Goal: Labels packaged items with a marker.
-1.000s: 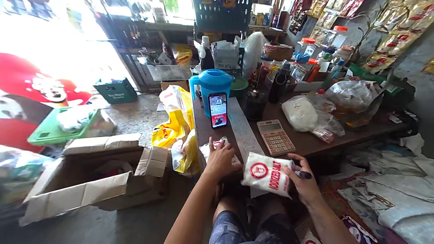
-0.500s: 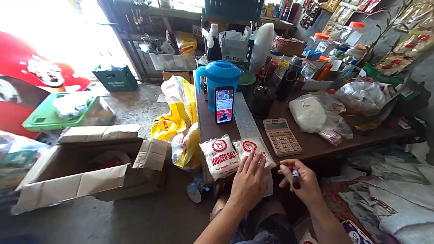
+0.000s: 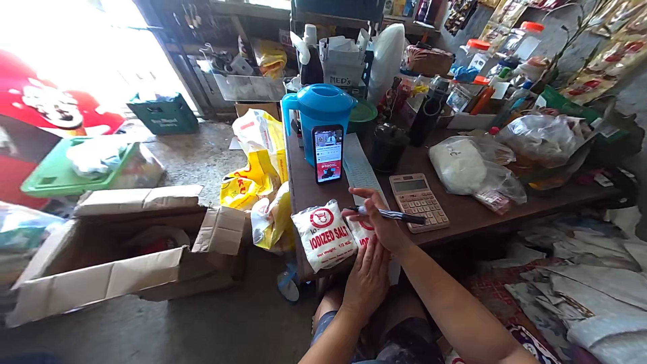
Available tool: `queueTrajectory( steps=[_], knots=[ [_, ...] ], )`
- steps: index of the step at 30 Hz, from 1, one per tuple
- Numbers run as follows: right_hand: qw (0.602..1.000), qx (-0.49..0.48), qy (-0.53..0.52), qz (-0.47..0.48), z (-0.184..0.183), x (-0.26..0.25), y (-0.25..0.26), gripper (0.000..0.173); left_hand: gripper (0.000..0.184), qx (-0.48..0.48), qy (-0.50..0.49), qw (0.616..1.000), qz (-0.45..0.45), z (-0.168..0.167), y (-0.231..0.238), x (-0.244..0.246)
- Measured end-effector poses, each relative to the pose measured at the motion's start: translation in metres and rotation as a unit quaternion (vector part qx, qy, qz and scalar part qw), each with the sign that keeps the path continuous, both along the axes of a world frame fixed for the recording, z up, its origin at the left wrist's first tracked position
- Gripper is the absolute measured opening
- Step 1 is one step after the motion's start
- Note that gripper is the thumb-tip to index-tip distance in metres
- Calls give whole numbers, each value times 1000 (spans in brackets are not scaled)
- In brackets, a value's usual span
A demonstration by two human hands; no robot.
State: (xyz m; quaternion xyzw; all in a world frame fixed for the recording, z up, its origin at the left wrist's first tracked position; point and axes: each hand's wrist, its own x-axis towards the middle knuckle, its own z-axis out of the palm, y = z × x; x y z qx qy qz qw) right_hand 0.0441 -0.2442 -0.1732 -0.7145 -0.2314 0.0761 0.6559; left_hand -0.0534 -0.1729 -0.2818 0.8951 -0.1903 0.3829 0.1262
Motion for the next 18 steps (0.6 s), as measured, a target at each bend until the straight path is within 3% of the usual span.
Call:
queueTrajectory(
  steps=[4, 8, 12, 16, 18],
  knots=[
    [990, -131, 35, 30, 3, 19, 5, 59, 46, -12, -11, 1000, -16, -6, 2, -1],
    [998, -41, 27, 41, -15, 32, -4, 71, 50, -4, -3, 1000, -27, -10, 6, -4],
    [1000, -5, 3, -13, -12, 13, -15, 36, 50, -6, -3, 1000, -22, -11, 5, -4],
    [997, -54, -22, -49, -8, -1, -20, 17, 46, -6, -15, 1000, -15, -13, 5, -4],
    [993, -76, -50, -71, -10, -2, -19, 17, 45, -5, -18, 1000, -13, -13, 4, -4]
  ],
)
